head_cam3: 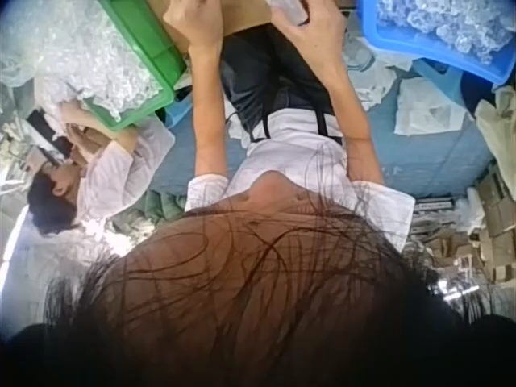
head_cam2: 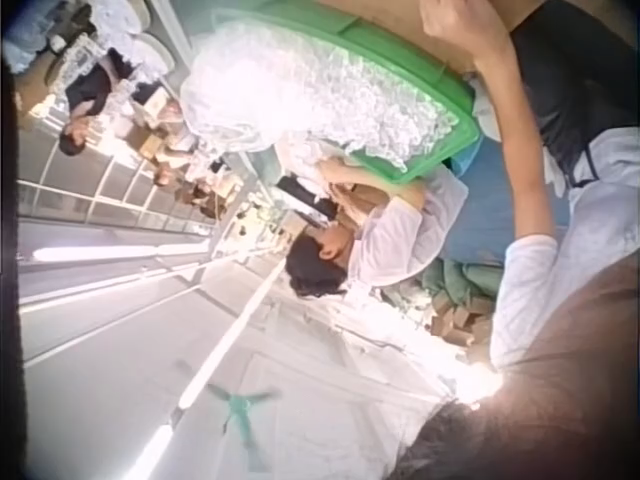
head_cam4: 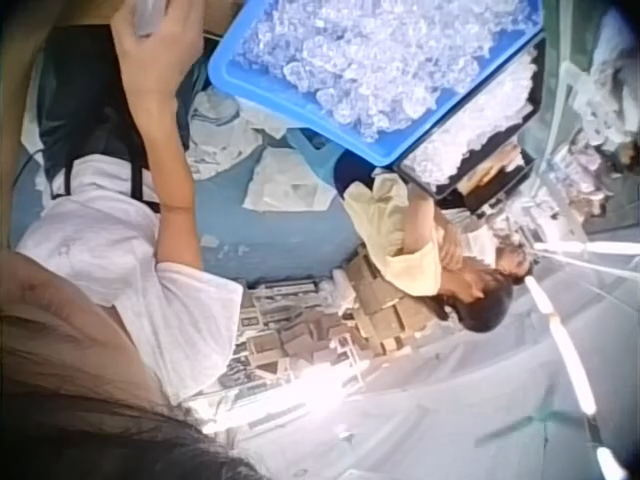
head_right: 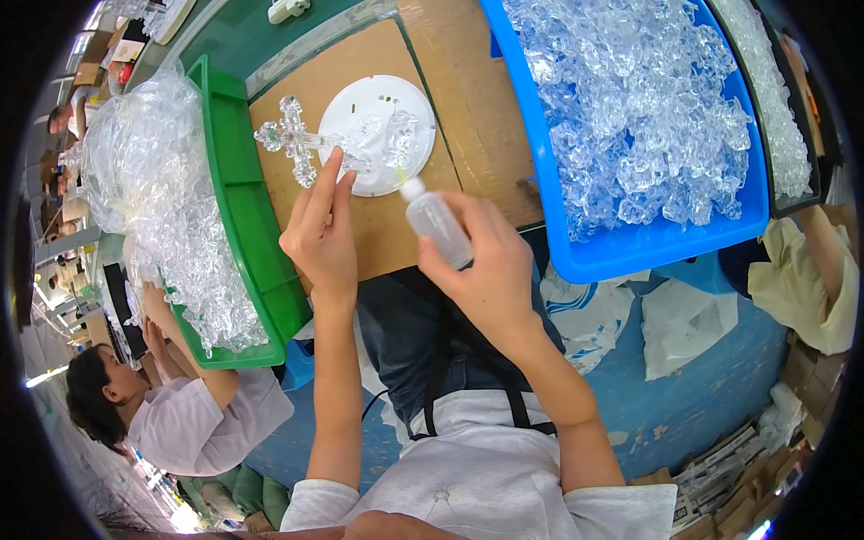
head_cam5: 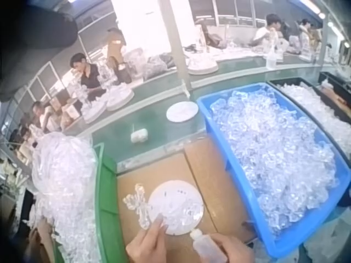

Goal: Assembling decorative lighting fixtures by gluing plastic crystal pieces onto a base.

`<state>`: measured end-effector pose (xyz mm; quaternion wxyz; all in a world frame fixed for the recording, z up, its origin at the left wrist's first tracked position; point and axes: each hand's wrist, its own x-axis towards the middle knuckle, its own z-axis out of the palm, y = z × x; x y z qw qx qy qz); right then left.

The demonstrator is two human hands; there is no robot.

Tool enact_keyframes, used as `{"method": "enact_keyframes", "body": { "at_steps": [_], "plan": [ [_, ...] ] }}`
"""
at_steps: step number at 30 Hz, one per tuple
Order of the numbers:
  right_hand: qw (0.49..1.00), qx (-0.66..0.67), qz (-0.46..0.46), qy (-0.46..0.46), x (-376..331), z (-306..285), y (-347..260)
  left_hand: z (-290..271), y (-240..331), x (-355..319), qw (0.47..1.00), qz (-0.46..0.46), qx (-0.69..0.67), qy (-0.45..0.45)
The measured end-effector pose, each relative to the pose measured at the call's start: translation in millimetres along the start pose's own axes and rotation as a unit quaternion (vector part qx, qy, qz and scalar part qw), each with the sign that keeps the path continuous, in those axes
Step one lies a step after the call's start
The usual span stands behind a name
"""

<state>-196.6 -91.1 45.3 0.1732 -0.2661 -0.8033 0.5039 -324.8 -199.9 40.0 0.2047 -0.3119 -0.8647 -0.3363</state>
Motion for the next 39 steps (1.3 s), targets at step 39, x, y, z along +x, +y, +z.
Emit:
{"method": "enact_keyframes", "body": {
  "at_steps": [39],
  "plan": [
    [0.815, -0.419, -0.281, -0.284, 169.9, 52.1, -122.7, -15.3, -30.3, -47.5, 0.999, 0.025, -0.007, 0.023]
  ]
}}
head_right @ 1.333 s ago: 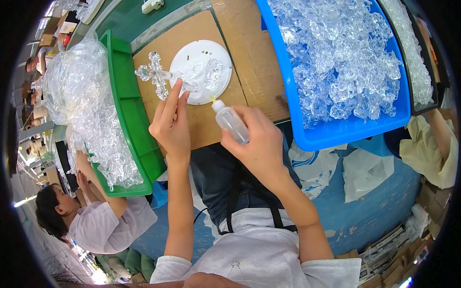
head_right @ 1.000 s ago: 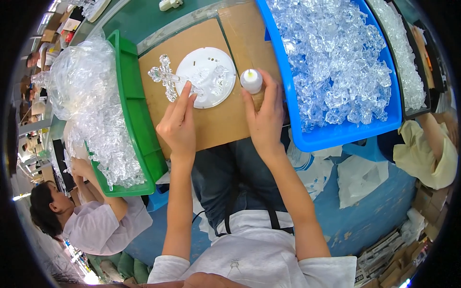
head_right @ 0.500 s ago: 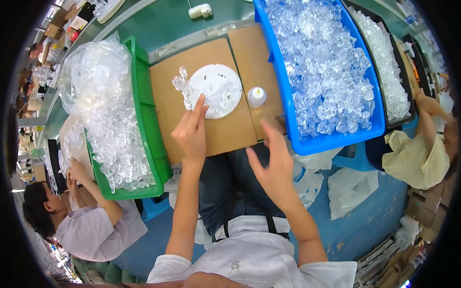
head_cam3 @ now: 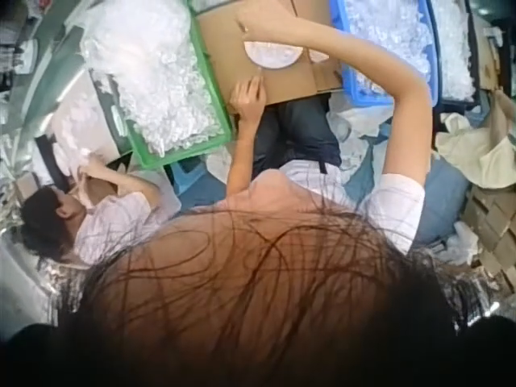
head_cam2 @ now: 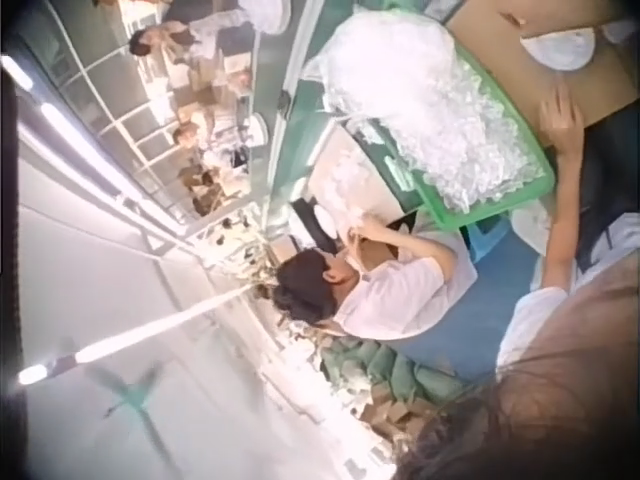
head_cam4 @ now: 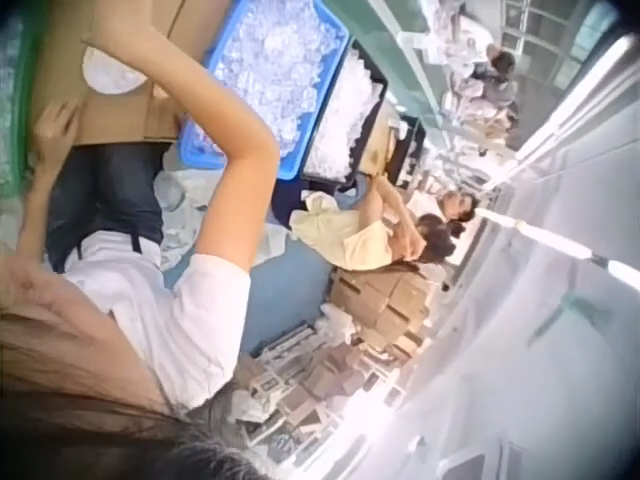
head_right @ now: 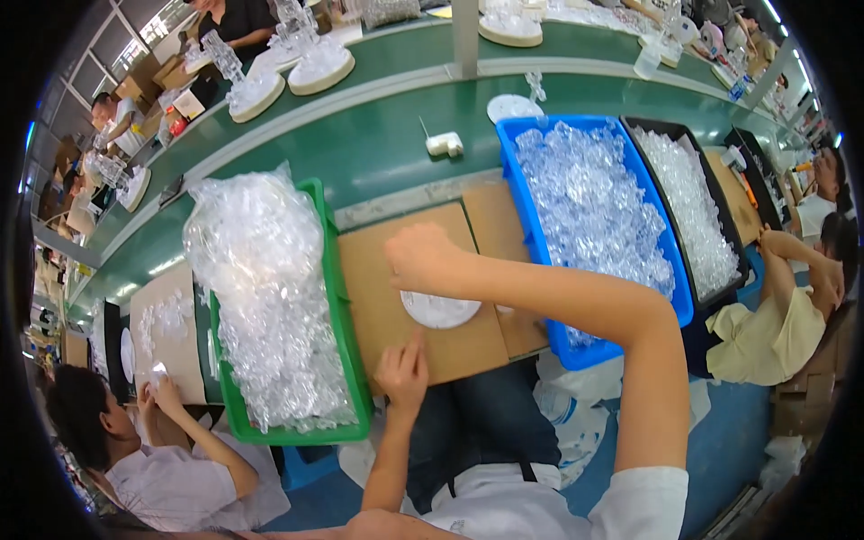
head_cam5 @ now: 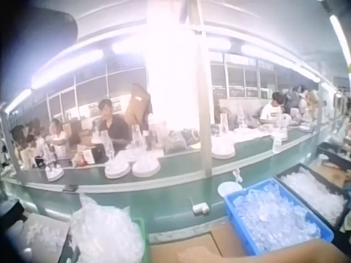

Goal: Assembling decorative lighting fixtures by gluing plastic crystal pieces onto a base.

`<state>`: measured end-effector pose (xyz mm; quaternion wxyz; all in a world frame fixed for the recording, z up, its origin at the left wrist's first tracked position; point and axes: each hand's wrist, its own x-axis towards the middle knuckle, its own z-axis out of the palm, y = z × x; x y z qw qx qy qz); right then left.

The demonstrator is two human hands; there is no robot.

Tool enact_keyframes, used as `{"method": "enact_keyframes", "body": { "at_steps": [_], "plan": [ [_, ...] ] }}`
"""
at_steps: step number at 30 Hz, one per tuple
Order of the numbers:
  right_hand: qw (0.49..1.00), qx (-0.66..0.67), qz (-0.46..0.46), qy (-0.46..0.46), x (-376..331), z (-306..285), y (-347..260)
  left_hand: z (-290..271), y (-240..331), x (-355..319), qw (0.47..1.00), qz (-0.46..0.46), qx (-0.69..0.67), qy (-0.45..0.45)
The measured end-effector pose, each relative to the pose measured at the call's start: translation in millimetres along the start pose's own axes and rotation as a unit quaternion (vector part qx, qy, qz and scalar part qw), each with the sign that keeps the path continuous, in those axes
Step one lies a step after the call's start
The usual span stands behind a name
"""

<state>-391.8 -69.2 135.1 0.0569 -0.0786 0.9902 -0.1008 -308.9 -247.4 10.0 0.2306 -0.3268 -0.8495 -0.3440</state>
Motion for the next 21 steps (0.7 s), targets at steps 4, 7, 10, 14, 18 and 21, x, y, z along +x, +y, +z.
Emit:
{"method": "enact_keyframes", "body": {
  "at_steps": [4, 7, 10, 14, 18, 21],
  "plan": [
    [0.982, 0.123, -0.053, 0.131, 50.6, -5.2, 21.7, -1.3, 0.4, 0.0, 1.0, 0.002, -0.013, 0.015],
    [0.982, 0.104, -0.018, 0.157, 122.6, -20.3, 51.2, -4.0, -1.0, -0.9, 1.0, -0.017, -0.003, 0.022],
    [0.977, 0.069, 0.065, 0.189, 198.2, -29.0, 120.5, 4.8, 2.5, 0.7, 0.999, -0.027, -0.024, 0.022],
    [0.957, 0.237, 0.075, 0.151, 233.2, -55.4, 184.4, 4.8, 1.2, 1.0, 0.999, -0.046, -0.005, 0.024],
    [0.935, -0.104, 0.165, 0.297, 170.8, -95.0, 304.1, 2.0, 2.2, -0.1, 0.999, -0.043, -0.013, 0.031],
    [0.885, -0.158, 0.373, 0.228, 99.9, -95.1, 355.1, -6.2, 3.0, -1.0, 0.998, -0.054, 0.012, 0.036]
  ]
}}
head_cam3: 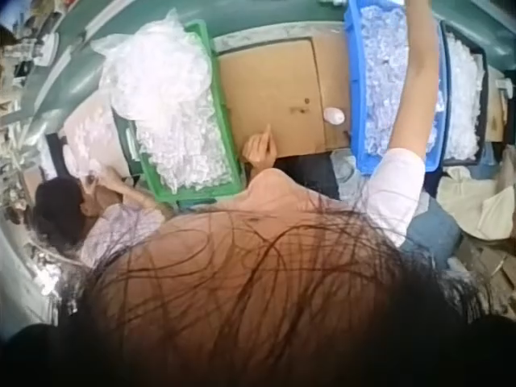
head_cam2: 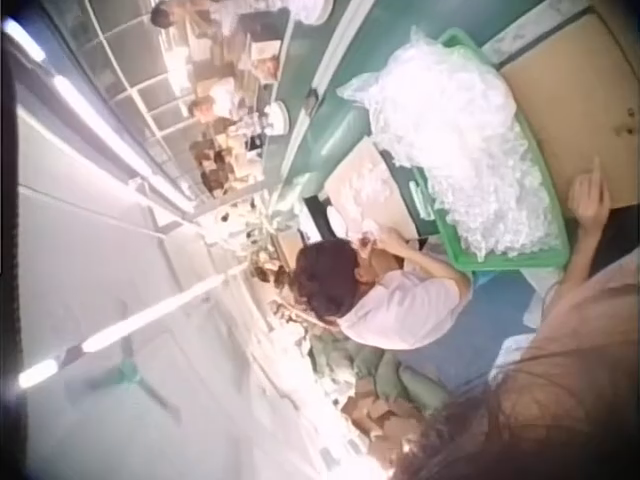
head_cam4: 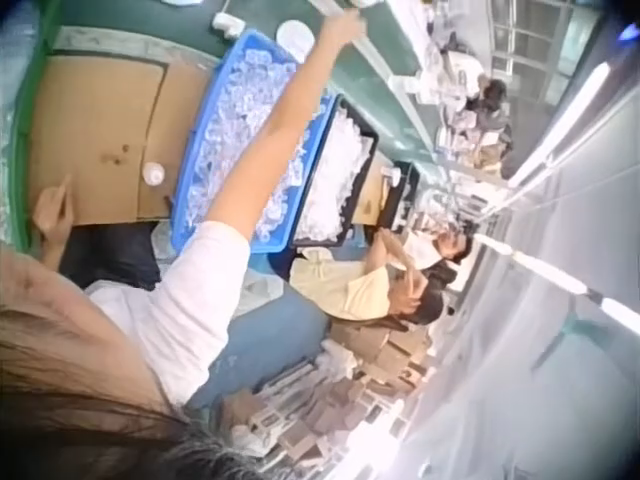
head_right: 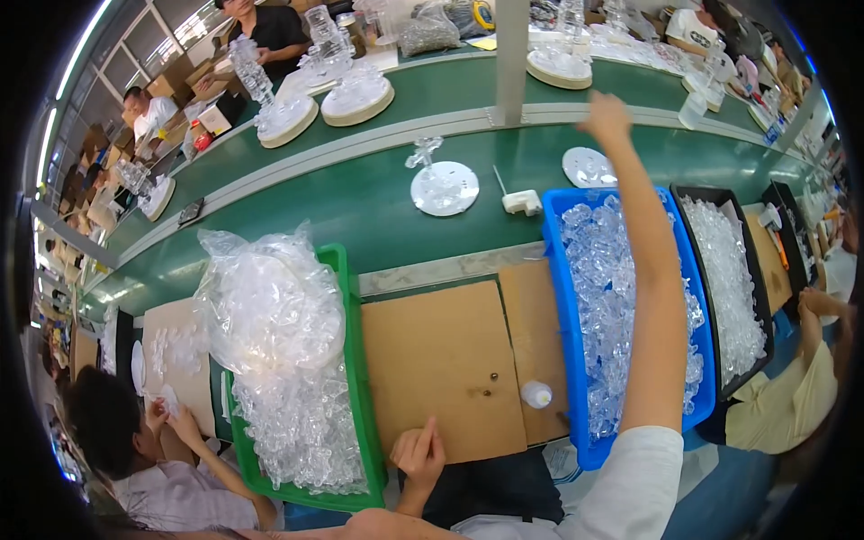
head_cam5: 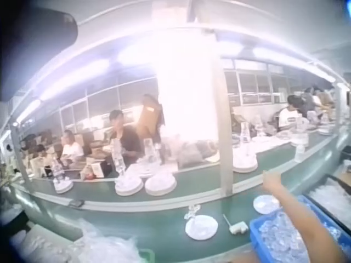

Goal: Assembling decorative lighting fixtures by gluing plastic crystal pieces onto a base.

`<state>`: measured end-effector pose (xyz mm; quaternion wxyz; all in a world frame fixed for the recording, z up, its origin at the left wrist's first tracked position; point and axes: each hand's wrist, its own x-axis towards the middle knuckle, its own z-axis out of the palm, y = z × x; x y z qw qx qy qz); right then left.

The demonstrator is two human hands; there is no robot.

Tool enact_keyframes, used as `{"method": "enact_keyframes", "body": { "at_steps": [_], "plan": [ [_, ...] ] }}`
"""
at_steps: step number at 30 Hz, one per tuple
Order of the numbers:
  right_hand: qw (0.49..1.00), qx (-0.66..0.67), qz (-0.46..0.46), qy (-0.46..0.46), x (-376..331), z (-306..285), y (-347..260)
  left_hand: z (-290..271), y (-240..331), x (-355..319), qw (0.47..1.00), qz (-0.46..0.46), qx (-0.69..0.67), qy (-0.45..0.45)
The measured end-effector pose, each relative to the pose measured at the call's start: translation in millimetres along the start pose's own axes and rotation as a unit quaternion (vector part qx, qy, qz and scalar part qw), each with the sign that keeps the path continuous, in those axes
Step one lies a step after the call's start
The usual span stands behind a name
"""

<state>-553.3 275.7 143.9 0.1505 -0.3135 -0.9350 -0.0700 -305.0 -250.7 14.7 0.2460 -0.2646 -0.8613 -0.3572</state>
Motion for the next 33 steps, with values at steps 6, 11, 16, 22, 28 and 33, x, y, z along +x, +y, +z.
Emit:
{"method": "enact_keyframes", "body": {
  "at_steps": [6, 11, 16, 22, 28, 33],
  "plan": [
    [0.991, 0.099, 0.089, -0.012, -11.6, 54.3, 113.4, 2.9, 1.5, -1.9, 1.0, 0.014, -0.011, -0.011],
    [0.963, 0.176, -0.044, 0.199, -14.6, -41.6, 100.6, 0.8, 0.9, -5.9, 1.0, 0.012, 0.02, -0.003],
    [0.879, 0.377, -0.283, 0.071, -124.1, -116.0, -34.5, -33.0, 41.3, 8.5, 0.971, 0.032, -0.204, -0.122],
    [0.823, 0.266, -0.441, -0.239, -264.6, -100.7, -142.3, -165.7, 19.0, 55.8, 0.993, -0.097, 0.048, -0.052],
    [0.84, 0.218, -0.457, -0.193, -282.3, -148.5, -134.1, -159.9, -69.3, 80.6, 0.961, -0.122, 0.221, -0.114],
    [0.836, 0.301, -0.45, -0.086, -328.6, -200.3, -110.6, -168.3, -54.0, 70.8, 0.973, -0.192, 0.127, -0.029]
  ]
}}
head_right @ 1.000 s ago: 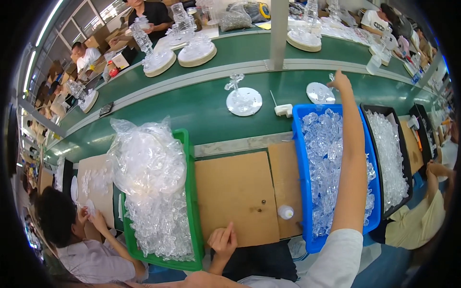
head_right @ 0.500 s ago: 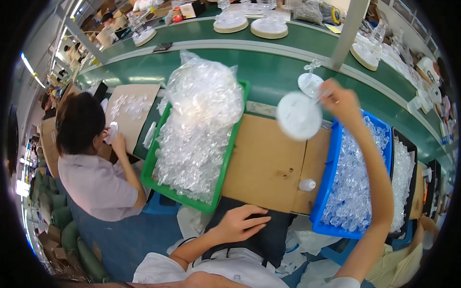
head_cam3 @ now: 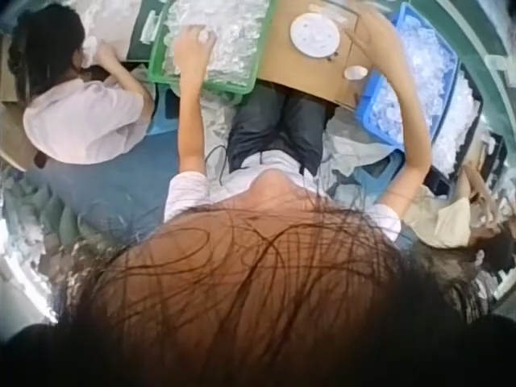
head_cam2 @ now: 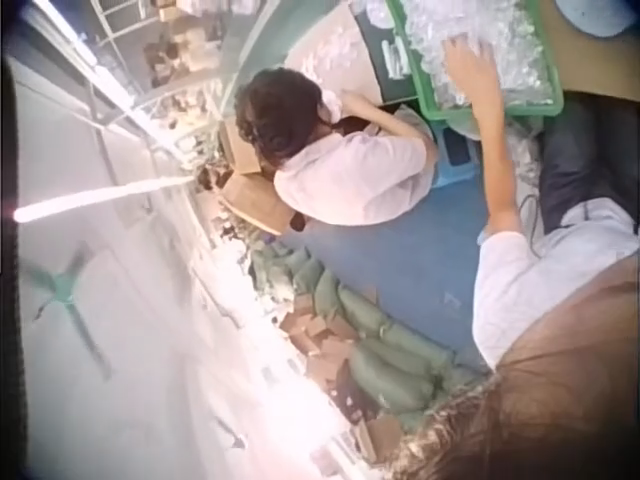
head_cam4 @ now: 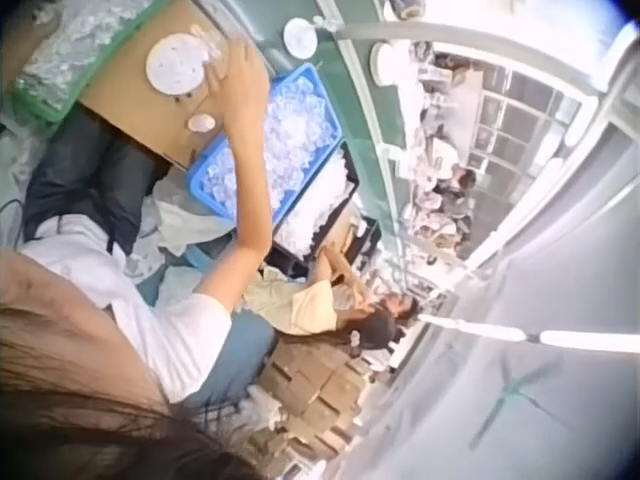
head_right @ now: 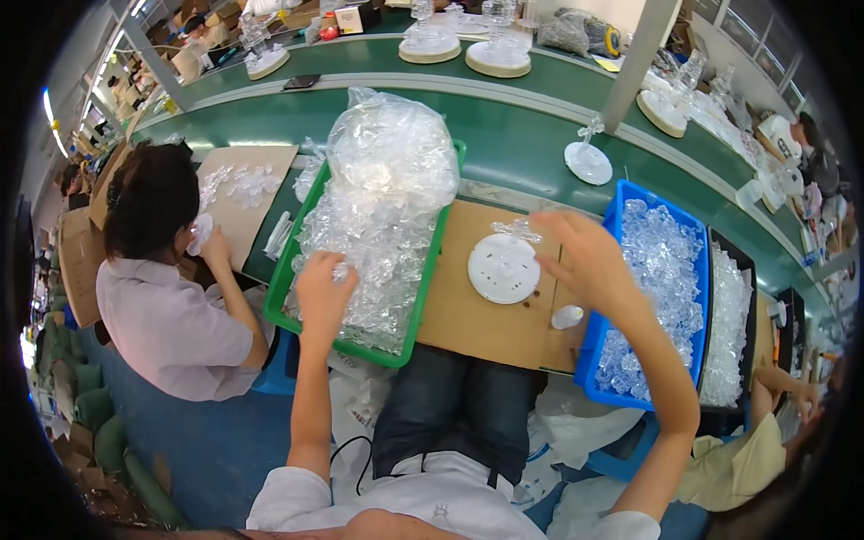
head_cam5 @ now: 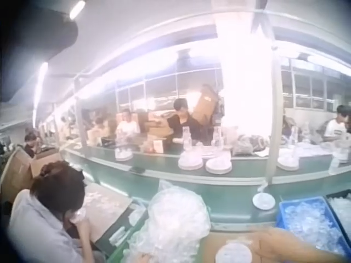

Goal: Assembling decorative lighting fixtures by gluing plastic crystal pieces onto a base.

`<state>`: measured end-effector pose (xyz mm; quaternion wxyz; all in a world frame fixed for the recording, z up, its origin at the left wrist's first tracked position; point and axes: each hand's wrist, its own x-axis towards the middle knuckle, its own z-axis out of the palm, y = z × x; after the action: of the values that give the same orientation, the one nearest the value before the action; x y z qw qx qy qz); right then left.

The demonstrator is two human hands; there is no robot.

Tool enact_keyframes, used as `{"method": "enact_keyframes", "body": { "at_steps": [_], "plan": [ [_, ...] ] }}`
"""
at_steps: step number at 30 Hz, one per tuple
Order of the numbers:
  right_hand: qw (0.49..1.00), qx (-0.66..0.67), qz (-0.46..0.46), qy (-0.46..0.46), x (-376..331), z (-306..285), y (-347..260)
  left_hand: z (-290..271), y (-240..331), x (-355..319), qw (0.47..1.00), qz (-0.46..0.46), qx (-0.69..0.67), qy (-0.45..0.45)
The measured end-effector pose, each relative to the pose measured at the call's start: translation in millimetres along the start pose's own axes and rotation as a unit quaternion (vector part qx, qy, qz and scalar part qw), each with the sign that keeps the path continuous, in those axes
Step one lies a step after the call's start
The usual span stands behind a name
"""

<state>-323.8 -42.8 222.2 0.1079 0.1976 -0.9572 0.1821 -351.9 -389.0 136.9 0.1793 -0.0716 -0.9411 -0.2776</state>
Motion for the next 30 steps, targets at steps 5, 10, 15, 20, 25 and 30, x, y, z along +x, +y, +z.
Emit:
{"method": "enact_keyframes", "body": {
  "at_steps": [5, 10, 15, 20, 25, 30],
  "plan": [
    [0.94, 0.314, 0.129, -0.019, -36.7, 18.8, -70.5, 11.2, 51.1, -46.9, 0.803, -0.052, -0.556, -0.208],
    [0.825, 0.471, 0.312, -0.003, -71.7, 68.5, -58.1, 66.6, 103.8, -74.8, 0.617, -0.212, -0.701, -0.288],
    [0.699, 0.583, 0.381, 0.164, -65.2, 99.1, -38.1, 117.7, 98.6, -67.6, 0.967, 0.108, -0.224, -0.052],
    [0.578, 0.719, 0.363, 0.13, -45.3, 108.0, -23.9, 178.7, 63.3, -70.3, 0.977, 0.179, -0.054, -0.105],
    [0.571, 0.722, 0.373, 0.117, -40.1, 129.6, -13.7, 175.7, 82.5, -111.5, 0.986, 0.115, -0.062, -0.102],
    [0.848, 0.433, 0.294, 0.082, -44.5, 151.6, -22.4, 152.3, 76.4, -129.1, 0.973, 0.111, -0.156, -0.13]
  ]
}}
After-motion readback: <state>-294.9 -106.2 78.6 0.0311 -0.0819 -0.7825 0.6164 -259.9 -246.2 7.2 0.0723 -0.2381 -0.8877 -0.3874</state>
